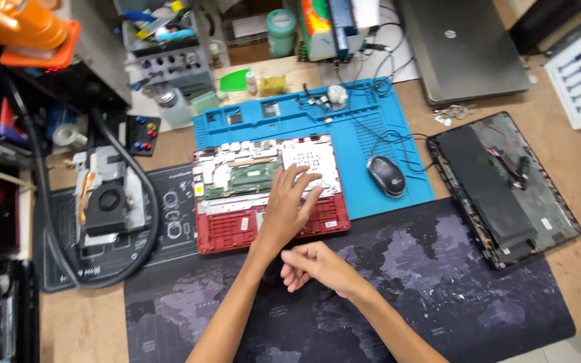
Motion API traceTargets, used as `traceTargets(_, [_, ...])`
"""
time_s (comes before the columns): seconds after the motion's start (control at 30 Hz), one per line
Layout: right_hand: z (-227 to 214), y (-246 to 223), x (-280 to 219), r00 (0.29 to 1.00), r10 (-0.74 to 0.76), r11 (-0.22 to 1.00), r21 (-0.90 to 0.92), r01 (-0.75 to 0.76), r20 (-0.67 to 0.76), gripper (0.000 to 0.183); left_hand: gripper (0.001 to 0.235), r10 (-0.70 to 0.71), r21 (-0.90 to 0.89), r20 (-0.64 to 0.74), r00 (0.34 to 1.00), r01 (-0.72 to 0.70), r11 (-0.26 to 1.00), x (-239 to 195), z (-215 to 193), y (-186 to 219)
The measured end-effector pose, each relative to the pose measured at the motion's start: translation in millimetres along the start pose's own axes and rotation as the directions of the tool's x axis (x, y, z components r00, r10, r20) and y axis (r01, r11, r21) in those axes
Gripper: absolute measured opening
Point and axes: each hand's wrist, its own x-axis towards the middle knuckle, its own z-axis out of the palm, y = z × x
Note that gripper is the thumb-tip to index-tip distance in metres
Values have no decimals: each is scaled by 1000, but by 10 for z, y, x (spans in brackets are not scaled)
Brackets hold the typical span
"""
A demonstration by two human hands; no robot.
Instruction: The person uses a screwdriver to remove screws from a disassembled red laptop chassis on a blue anti-static mat. They then flip the chassis over and continue removing screws from the other side. The person handles the laptop chassis and a screwdriver throughout the clip.
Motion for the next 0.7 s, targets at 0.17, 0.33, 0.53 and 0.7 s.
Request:
traceTargets(0.17, [-228,-183,-273,971,-176,957,-260,129,-164,48,37,-39,212,12,999,36,977,-29,241,34])
traceTargets(0.33, [-856,-220,-503,727,-426,895,-366,254,-538,36,48,-27,473,-37,999,41,880,-67,479,139])
traceTargets(0.53, [-2130,-414,-930,224,-865,418,-892,-171,-448,18,59,-54,599,-105,993,106,794,-52,713,201])
traceTargets(0.7, [-2946,-274,-1218,26,-740,528,-604,-597,-672,28,57,-47,577,-124,991,111,810,-19,641,275])
